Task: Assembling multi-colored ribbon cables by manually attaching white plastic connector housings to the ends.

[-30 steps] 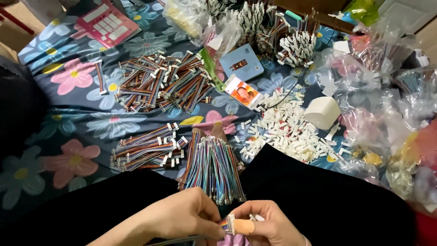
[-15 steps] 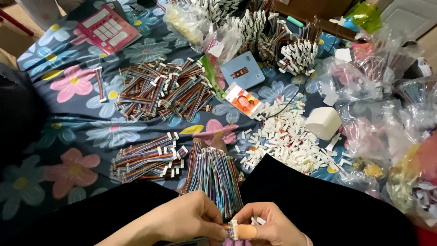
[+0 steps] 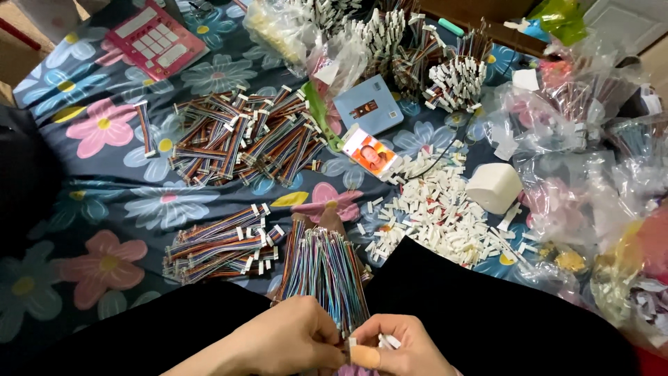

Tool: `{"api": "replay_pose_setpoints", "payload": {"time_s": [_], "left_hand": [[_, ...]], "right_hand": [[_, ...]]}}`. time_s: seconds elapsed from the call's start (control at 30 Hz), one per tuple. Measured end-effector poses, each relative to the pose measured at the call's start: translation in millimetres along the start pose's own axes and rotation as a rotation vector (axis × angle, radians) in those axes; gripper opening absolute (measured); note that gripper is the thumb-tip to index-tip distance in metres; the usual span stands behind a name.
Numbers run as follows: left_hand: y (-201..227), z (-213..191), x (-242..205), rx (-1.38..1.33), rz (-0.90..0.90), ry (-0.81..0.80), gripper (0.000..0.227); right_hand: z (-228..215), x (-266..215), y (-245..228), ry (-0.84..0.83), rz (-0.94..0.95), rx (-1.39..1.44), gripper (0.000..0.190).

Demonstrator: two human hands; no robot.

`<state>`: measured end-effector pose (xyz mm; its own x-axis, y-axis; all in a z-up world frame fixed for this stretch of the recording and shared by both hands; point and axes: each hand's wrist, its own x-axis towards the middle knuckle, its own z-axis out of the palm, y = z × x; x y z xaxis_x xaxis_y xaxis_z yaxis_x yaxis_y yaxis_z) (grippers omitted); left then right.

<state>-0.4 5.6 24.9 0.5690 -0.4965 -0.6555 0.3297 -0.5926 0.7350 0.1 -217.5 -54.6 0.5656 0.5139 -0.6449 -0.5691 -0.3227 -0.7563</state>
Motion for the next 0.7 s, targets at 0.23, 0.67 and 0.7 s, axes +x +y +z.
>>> {"api": "replay_pose_setpoints", "payload": {"time_s": [0.23,0.67,0.7], "left_hand": [[10.7,-4.3,-4.2,0.008,-0.001,0.002,0.014],[5.7,-1.0,-3.7,0.264,0.067,0.038,0.019],[6.4,-1.2,-2.1,0.262,0.072,0.012,0.018]], "right_hand": [[0.3,3.4,12.4,0.07,-0.031,0.084,0.014],[10.3,-5.9,14.5,0.079,-0.067,0.091,0.013],[10.5,-6.1,16.1,0.078,-0.053,0.13,0.013]]}}
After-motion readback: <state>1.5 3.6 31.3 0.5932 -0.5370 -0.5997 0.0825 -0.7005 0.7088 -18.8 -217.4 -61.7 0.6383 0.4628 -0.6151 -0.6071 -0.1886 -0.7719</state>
